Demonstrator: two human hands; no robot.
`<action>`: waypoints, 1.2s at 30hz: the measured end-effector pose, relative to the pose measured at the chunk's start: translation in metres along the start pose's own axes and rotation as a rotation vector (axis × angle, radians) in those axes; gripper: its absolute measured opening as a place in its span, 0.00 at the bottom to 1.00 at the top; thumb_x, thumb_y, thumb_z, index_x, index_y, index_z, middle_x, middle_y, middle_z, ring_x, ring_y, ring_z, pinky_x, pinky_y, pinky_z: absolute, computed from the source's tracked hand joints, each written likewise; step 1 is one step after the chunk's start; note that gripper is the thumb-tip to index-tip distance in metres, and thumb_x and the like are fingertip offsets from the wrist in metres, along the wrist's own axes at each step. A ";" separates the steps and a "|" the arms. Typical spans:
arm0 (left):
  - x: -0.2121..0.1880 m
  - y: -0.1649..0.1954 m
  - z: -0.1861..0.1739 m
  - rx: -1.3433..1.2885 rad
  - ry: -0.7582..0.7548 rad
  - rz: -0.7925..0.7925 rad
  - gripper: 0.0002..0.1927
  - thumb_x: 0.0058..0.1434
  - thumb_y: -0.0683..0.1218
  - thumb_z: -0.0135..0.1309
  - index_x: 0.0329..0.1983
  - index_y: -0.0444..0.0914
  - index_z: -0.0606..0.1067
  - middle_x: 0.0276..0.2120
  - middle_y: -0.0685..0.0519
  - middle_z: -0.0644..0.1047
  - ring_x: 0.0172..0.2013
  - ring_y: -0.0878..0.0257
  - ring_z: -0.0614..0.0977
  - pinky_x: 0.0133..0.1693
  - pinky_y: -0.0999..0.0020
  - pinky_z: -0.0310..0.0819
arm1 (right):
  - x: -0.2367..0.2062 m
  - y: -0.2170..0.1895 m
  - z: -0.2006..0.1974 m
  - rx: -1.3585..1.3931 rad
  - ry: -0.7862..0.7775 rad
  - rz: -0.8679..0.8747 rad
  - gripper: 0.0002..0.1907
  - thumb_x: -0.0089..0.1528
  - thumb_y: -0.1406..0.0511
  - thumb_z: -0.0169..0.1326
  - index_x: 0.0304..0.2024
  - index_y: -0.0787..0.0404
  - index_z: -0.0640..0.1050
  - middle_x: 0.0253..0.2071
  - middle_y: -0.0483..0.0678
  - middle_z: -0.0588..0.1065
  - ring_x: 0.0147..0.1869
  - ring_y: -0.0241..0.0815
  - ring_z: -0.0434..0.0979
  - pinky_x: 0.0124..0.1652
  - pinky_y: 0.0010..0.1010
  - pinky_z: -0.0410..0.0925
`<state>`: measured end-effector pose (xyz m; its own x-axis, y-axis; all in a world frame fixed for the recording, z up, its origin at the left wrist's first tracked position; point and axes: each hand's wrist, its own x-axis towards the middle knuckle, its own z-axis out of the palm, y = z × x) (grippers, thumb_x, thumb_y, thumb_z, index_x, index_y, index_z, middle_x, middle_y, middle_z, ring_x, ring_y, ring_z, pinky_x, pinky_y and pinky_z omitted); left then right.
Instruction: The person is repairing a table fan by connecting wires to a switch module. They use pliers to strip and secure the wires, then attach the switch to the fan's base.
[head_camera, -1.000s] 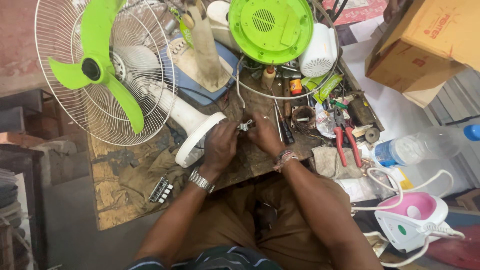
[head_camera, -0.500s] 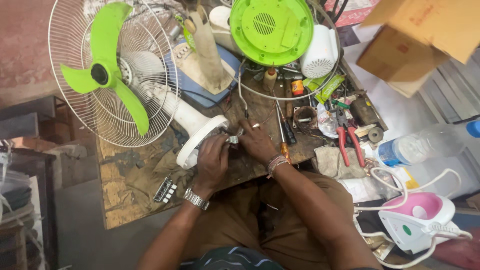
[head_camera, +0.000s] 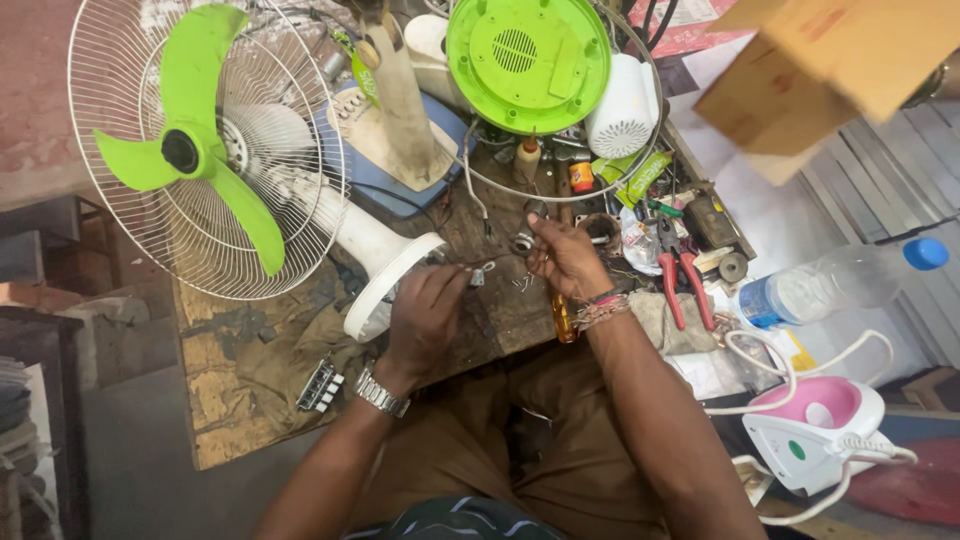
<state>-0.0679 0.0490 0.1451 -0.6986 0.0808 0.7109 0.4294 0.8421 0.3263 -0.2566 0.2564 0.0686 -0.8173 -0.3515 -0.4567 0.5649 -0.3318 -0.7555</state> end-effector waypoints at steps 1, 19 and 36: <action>0.004 0.001 -0.002 -0.002 -0.012 0.011 0.18 0.58 0.35 0.56 0.52 0.34 0.76 0.48 0.46 0.78 0.50 0.49 0.78 0.52 0.53 0.72 | -0.002 -0.002 0.003 -0.002 -0.003 -0.007 0.10 0.63 0.62 0.63 0.38 0.58 0.74 0.24 0.42 0.68 0.25 0.35 0.69 0.26 0.28 0.68; 0.058 -0.046 0.018 -0.039 -0.442 0.056 0.17 0.56 0.39 0.57 0.50 0.41 0.78 0.41 0.47 0.78 0.44 0.46 0.80 0.44 0.52 0.75 | 0.008 0.038 0.018 -0.240 -0.028 0.089 0.13 0.68 0.61 0.51 0.43 0.65 0.77 0.35 0.52 0.79 0.32 0.45 0.81 0.31 0.34 0.74; 0.052 -0.070 0.021 -0.269 -0.306 -0.164 0.16 0.59 0.44 0.59 0.52 0.39 0.78 0.42 0.45 0.79 0.44 0.46 0.81 0.46 0.54 0.75 | -0.026 0.098 0.063 -2.065 -0.386 -1.235 0.18 0.59 0.64 0.50 0.51 0.55 0.81 0.56 0.54 0.73 0.64 0.56 0.68 0.54 0.51 0.63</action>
<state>-0.1463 0.0054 0.1467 -0.8900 0.1453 0.4322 0.4037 0.6915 0.5990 -0.1723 0.1776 0.0361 -0.3657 -0.8984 0.2433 -0.9133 0.3967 0.0922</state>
